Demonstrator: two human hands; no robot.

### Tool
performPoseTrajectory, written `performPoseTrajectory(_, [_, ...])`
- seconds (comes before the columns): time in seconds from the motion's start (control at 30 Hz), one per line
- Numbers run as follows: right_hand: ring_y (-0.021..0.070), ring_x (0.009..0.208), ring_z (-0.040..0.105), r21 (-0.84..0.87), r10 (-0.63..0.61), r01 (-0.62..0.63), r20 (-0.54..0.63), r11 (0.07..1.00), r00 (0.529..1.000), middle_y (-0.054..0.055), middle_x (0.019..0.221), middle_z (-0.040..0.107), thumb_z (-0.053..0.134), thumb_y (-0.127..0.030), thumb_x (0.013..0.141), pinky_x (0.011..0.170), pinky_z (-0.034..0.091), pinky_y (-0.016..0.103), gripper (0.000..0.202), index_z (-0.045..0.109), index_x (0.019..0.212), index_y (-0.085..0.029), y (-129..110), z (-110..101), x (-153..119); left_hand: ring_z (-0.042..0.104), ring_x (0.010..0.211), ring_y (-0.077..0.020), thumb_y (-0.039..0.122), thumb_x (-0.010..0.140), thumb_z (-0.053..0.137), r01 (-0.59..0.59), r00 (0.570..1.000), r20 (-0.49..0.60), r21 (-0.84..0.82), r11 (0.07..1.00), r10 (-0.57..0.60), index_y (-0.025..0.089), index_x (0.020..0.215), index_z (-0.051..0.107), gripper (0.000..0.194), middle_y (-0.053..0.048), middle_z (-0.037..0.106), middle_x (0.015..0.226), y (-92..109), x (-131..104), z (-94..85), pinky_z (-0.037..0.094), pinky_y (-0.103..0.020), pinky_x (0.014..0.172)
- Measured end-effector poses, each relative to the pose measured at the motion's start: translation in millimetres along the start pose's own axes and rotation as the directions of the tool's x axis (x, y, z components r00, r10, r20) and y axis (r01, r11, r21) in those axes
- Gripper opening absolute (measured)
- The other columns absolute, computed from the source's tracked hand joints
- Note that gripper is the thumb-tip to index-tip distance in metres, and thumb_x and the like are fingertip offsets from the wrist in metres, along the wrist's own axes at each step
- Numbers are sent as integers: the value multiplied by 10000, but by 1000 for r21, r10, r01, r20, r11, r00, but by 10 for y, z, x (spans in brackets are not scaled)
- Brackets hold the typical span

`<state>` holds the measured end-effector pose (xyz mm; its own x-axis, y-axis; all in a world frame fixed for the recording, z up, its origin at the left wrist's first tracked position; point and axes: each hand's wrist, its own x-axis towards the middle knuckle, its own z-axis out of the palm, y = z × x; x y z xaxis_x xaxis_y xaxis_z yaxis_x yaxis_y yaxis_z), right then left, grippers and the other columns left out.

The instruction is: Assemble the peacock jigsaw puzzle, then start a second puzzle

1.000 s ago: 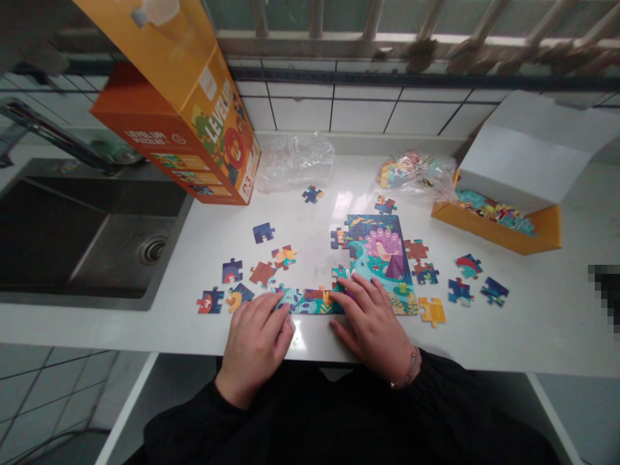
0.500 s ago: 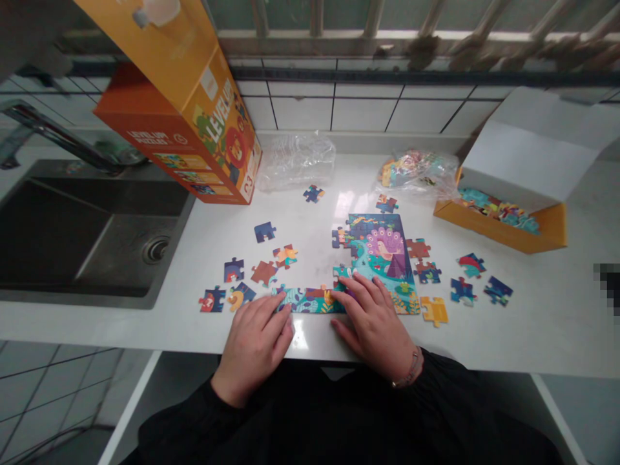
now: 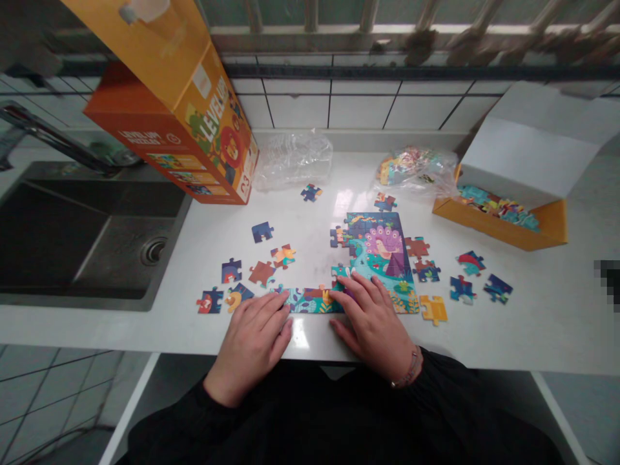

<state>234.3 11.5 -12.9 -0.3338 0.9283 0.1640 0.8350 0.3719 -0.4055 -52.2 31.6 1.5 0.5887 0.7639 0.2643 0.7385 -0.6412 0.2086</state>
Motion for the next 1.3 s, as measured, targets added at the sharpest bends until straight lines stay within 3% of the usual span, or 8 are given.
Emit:
performPoseTrajectory(0.23, [350,1569,428,5,5,-5,10,1000,1000,95,1628,581,647,-352,1047,1348,243,623,413,645,1450,-265,-11,-8,10,695,1288,-315,212,1037,675,-16,1000,3,-6,1000,16,183,1427,668,391,-129,752,1418,-24,-2,32,501,-508,1095])
performPoseTrajectory(0.57, [338,1601,396,-19,-19,20,28,1000,999,77,1668,554,624,-336,1064,1364,208,618,439,630,1499,-270,18,-5,-66,708,1199,-304,202,1022,702,-49,997,-53,-32,998,47,183,1324,710,302,-130,778,1328,15,16,18,528,-485,1028])
performPoseTrajectory(0.8, [349,1611,389,-32,-40,41,35,999,999,84,1720,494,644,-325,1046,1362,225,643,527,577,1565,-266,18,-20,-138,711,1183,-298,230,1046,665,-21,1000,-11,-21,1000,21,229,1294,711,252,-103,783,1307,17,3,12,522,-489,1036])
performPoseTrajectory(0.93, [372,1611,388,-11,-21,21,-13,1000,1000,136,1705,492,673,-322,1018,1325,321,662,509,607,1516,-245,9,-25,-135,708,1128,-309,266,1058,619,147,989,-39,35,989,-145,209,1285,710,251,-123,775,1238,-75,139,-68,533,-492,1009])
performPoseTrajectory(1.07, [372,1601,401,16,-5,6,-42,1000,999,140,1672,518,684,-310,1010,1307,365,661,469,625,1470,-242,13,-32,-130,656,1119,-375,401,1063,592,391,920,-62,202,898,-387,152,1343,682,385,-190,712,1257,-219,341,-126,541,-535,966])
performPoseTrajectory(1.13, [371,1588,416,22,-1,2,-43,1000,999,143,1652,533,683,-305,1010,1306,367,662,449,633,1451,-236,12,-38,-125,638,1106,-386,456,1054,594,428,899,-28,260,865,-437,147,1331,686,425,-202,687,1266,-278,418,-135,543,-536,946])
performPoseTrajectory(1.3, [359,1550,458,32,1,1,-54,999,999,145,1594,583,678,-294,1011,1312,357,650,403,658,1408,-229,5,-52,-105,629,1113,-395,504,1045,589,422,892,47,266,867,-449,148,1288,704,447,-199,679,1272,-369,503,-153,540,-541,959])
